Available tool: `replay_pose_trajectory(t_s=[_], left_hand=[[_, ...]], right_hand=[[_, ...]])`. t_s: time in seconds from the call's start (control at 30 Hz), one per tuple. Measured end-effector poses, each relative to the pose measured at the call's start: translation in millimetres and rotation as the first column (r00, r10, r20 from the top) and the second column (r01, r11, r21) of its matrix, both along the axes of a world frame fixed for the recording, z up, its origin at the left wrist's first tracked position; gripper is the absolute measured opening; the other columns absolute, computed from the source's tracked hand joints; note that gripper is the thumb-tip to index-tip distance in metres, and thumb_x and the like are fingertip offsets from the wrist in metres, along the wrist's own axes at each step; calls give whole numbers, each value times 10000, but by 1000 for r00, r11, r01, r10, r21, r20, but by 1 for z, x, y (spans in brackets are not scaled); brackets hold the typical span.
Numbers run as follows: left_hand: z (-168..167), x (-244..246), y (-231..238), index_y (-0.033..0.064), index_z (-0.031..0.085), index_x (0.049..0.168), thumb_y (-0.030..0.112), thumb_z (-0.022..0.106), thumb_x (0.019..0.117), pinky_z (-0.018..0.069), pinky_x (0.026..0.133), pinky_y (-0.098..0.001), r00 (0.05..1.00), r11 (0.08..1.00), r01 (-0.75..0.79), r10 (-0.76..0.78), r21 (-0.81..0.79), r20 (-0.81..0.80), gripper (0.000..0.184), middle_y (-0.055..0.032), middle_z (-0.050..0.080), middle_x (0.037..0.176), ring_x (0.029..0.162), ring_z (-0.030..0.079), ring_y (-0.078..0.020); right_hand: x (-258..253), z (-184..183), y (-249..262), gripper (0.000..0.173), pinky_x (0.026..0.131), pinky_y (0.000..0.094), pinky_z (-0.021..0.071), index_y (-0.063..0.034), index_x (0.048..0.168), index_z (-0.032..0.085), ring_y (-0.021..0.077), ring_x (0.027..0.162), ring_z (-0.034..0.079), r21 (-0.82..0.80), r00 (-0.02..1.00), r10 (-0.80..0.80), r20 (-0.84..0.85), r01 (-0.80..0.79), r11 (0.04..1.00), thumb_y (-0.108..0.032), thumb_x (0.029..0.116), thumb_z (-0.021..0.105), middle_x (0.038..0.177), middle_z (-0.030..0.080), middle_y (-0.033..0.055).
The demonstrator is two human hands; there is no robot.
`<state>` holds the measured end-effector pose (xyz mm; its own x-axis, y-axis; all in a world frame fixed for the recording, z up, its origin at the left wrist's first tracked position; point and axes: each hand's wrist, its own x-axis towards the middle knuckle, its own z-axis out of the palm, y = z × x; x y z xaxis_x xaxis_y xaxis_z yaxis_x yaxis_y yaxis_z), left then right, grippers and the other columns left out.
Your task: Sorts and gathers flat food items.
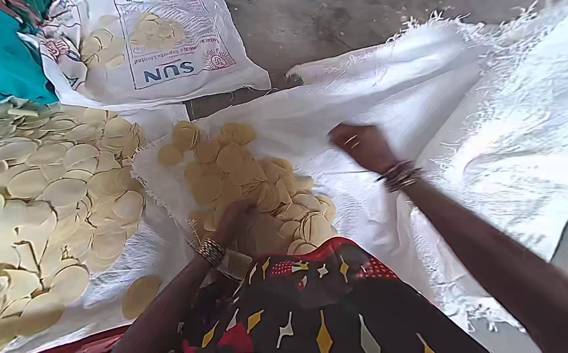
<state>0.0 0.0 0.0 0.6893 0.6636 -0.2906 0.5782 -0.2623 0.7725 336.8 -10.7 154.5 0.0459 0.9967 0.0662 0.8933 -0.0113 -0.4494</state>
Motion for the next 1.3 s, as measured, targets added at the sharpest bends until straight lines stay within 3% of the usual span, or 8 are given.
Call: replay_pose_trajectory(t_s=[0.23, 0.4, 0.5, 0.6, 0.77, 1.1, 1.2, 1.3], left_hand=[[-23, 6, 8, -28, 620, 1298, 254, 637, 984, 521, 978, -442, 961, 960, -276, 275, -50, -36, 422, -198, 664, 1224, 1111, 656, -288], [-32, 46, -3, -29, 525, 1428, 334, 708, 934, 420, 1107, -498, 952, 955, -297, 297, 10, -75, 640, -246, 561, 1398, 1308, 540, -372], [-38, 50, -2, -39, 507, 1427, 425, 753, 872, 422, 1099, -482, 943, 943, -331, 331, -27, 4, 764, -227, 570, 1384, 1291, 545, -342], [-47, 47, 1, -29, 553, 1354, 385, 805, 811, 488, 1015, -343, 892, 904, -332, 394, -270, 221, 728, -154, 625, 1284, 1172, 603, -189], [-33, 48, -3, -47, 493, 1356, 83, 708, 881, 568, 931, -294, 650, 668, -310, 668, -676, 363, 538, -129, 670, 1176, 1052, 677, -152], [-7, 41, -2, -41, 567, 1217, -124, 476, 987, 593, 840, -299, 92, 250, -394, 968, -884, 233, 260, -98, 701, 1045, 922, 701, -153], [-7, 34, -6, -42, 562, 1282, -84, 472, 1009, 587, 864, -292, 134, 253, -408, 967, -877, 217, 290, -91, 705, 1092, 950, 701, -138], [-11, 21, -9, 5, 585, 1114, -45, 603, 970, 603, 752, -287, 317, 187, -508, 948, -841, 19, 154, -64, 704, 940, 818, 702, -133]], right_hand=[[-96, -136, 11, 595, 1063, 592, 418, 46, 1298, 591, 425, 1250, 572, -698, 993, 40, -107, -104, 709, -453, 982, 661, 1274, 626, 272], [-109, -162, 5, 373, 1037, 563, 427, 37, 1200, 649, 382, 1143, 611, -617, 943, -126, -307, -96, 781, -239, 956, 705, 1150, 666, 237], [-105, -170, 3, 227, 809, 402, 515, 33, 1058, 661, 202, 835, 632, -584, 787, -280, -550, -122, 803, -133, 916, 721, 919, 668, 123], [-104, -169, 1, 77, 581, 237, 525, -10, 931, 613, 64, 589, 592, -562, 504, -416, -757, -176, 808, -45, 941, 681, 718, 615, -3], [-96, -169, 1, 96, 576, 199, 507, -65, 893, 599, 42, 595, 590, -494, 260, -433, -863, -258, 831, -25, 972, 637, 716, 640, -30], [-104, -167, 2, 91, 576, 188, 517, -67, 918, 604, 43, 610, 611, -497, 224, -446, -867, -310, 811, -18, 994, 600, 746, 660, -22], [-113, -178, 4, 89, 538, 179, 482, -65, 907, 585, 29, 574, 581, -476, 294, -387, -874, -353, 806, -29, 977, 626, 717, 636, -32], [-116, -176, 16, 182, 681, 272, 503, -10, 1016, 640, 81, 693, 593, -458, 683, -176, -709, -255, 852, -189, 988, 656, 803, 628, 18]])
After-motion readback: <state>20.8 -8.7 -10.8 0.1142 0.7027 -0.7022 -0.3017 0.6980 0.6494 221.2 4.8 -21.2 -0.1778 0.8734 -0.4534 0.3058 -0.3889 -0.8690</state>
